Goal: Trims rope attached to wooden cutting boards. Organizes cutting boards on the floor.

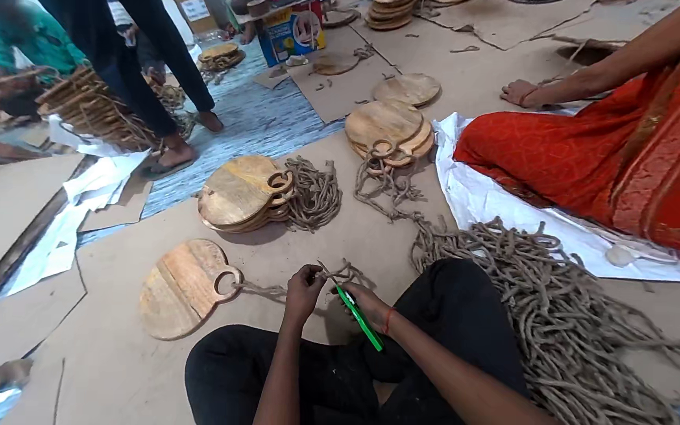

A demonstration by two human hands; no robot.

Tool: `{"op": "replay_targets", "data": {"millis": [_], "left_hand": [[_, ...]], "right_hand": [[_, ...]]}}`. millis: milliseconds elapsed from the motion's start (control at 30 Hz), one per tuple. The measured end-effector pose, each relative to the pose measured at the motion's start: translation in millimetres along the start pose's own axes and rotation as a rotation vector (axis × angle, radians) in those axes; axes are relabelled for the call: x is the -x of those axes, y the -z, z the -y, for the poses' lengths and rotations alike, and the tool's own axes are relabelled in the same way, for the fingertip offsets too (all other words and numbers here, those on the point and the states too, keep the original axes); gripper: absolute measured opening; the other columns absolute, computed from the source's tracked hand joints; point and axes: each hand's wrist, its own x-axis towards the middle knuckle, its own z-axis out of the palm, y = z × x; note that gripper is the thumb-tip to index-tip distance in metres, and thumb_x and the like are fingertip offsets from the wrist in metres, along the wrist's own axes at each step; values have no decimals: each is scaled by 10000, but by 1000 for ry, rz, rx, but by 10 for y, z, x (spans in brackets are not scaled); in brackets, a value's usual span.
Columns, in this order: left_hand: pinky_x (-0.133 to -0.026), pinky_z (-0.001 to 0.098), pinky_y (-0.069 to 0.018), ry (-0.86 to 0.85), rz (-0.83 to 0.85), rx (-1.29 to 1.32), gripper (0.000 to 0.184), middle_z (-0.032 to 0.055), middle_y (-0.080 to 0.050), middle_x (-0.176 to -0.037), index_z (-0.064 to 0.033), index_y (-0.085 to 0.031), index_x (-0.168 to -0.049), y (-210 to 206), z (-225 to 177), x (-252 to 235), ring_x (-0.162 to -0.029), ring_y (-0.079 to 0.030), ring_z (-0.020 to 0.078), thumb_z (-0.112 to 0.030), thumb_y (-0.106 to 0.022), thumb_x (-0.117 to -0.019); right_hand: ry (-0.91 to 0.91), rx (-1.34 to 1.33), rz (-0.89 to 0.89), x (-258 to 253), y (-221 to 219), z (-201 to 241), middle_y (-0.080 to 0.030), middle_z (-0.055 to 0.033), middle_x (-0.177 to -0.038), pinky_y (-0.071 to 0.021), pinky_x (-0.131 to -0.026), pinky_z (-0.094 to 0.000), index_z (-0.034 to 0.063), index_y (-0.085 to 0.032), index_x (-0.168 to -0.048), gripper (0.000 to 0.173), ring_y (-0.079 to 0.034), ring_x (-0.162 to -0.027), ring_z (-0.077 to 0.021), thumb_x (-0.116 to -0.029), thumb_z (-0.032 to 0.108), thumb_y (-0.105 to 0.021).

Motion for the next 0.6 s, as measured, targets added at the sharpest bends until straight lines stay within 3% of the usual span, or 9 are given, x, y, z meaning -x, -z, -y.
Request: {"op": "replay_targets", "data": {"millis": [100,233,333,600], "left_hand": [[-693,331,-539,-14,-14,8,219,69,-705,-923,-36,-716,-1139,-37,-41,-3,-695,-617,131,-130,-713,-941],[-692,352,-548,-2,-59,2,251,114,-658,-984,-1,-676,-1098,-126,-98,27,-729,-620,172,-79,-734,-866],[-700,363,-537,10,-90,-27,254,130,-639,-985,4,-676,-1090,-159,-104,17,-751,-608,191,-75,-731,-855],[-688,289,-515,-41,-52,-29,180,69,-649,-978,-57,-756,-1021,-204,-73,16,-747,-590,123,-131,-758,-856]], "right_hand": [[-4,-29,-3,-55,-41,-13,-548,19,-756,-421,-503,-222,114,-618,-1127,441,-490,-547,-80,-1103,484,-377],[-17,-69,-35,-65,-111,30,-517,19,-717,-402,-478,-219,113,-597,-1032,480,-461,-518,-79,-1098,523,-357],[-13,-88,-34,-109,-149,32,-487,29,-679,-382,-456,-215,127,-564,-978,474,-433,-493,-74,-1094,536,-352],[-46,-104,-26,-157,-111,12,-419,37,-586,-358,-418,-214,144,-497,-840,553,-389,-434,-73,-1069,615,-318]]}}
